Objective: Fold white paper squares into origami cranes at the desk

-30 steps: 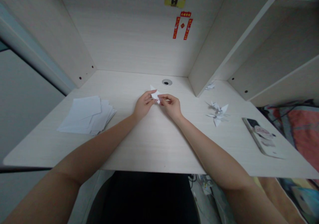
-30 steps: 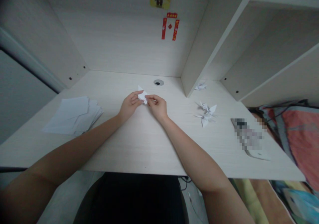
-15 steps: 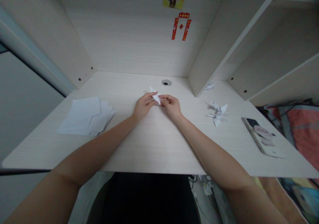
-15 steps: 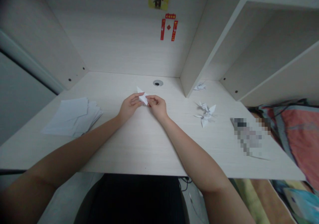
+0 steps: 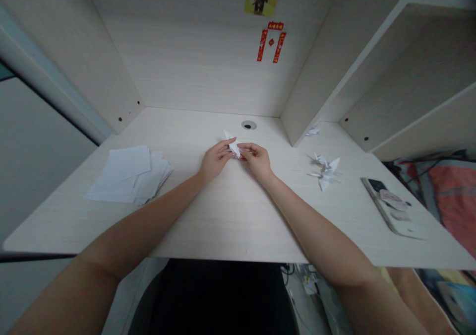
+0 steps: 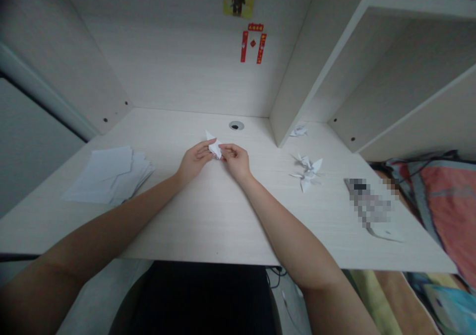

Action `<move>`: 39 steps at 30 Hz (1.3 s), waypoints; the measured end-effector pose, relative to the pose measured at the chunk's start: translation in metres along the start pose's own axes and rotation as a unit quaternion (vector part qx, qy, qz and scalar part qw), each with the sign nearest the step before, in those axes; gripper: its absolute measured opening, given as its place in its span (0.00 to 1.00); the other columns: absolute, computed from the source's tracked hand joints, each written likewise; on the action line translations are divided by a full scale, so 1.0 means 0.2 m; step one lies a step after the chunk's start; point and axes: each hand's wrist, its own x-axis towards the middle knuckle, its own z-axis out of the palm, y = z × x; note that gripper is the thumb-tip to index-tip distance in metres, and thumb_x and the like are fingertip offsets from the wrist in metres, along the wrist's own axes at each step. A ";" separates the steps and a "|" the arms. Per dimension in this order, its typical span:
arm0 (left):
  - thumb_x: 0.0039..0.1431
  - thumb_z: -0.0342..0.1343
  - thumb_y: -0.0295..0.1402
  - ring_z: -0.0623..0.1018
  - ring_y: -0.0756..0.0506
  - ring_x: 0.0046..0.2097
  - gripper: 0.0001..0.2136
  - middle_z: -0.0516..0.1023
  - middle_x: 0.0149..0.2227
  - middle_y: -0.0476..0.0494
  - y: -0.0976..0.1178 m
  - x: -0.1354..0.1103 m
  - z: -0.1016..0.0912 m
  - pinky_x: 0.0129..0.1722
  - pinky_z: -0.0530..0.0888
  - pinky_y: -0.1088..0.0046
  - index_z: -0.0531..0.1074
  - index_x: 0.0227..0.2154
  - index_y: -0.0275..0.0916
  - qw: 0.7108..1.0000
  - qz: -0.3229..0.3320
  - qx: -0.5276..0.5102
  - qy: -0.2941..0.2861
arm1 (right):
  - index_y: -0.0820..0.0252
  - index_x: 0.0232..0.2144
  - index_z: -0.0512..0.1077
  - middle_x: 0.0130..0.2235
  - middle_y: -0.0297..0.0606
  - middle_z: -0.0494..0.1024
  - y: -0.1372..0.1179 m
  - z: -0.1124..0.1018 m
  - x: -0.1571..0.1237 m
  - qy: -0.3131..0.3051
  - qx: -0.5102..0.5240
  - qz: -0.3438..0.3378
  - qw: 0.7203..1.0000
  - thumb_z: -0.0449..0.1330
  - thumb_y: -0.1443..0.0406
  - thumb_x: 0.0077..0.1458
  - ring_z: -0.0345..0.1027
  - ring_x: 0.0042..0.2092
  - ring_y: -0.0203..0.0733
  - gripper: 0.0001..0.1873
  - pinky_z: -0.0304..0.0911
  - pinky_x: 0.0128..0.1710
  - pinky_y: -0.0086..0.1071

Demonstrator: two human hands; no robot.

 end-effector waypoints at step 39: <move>0.52 0.57 0.32 0.76 0.43 0.47 0.24 0.76 0.47 0.37 -0.03 0.01 -0.02 0.50 0.70 0.62 0.66 0.53 0.36 0.999 -0.026 -0.034 0.031 | 0.62 0.39 0.76 0.30 0.36 0.77 -0.03 -0.03 -0.01 -0.075 -0.061 -0.049 0.994 0.66 0.57 0.40 0.66 0.27 0.32 0.22 0.62 0.29 0.28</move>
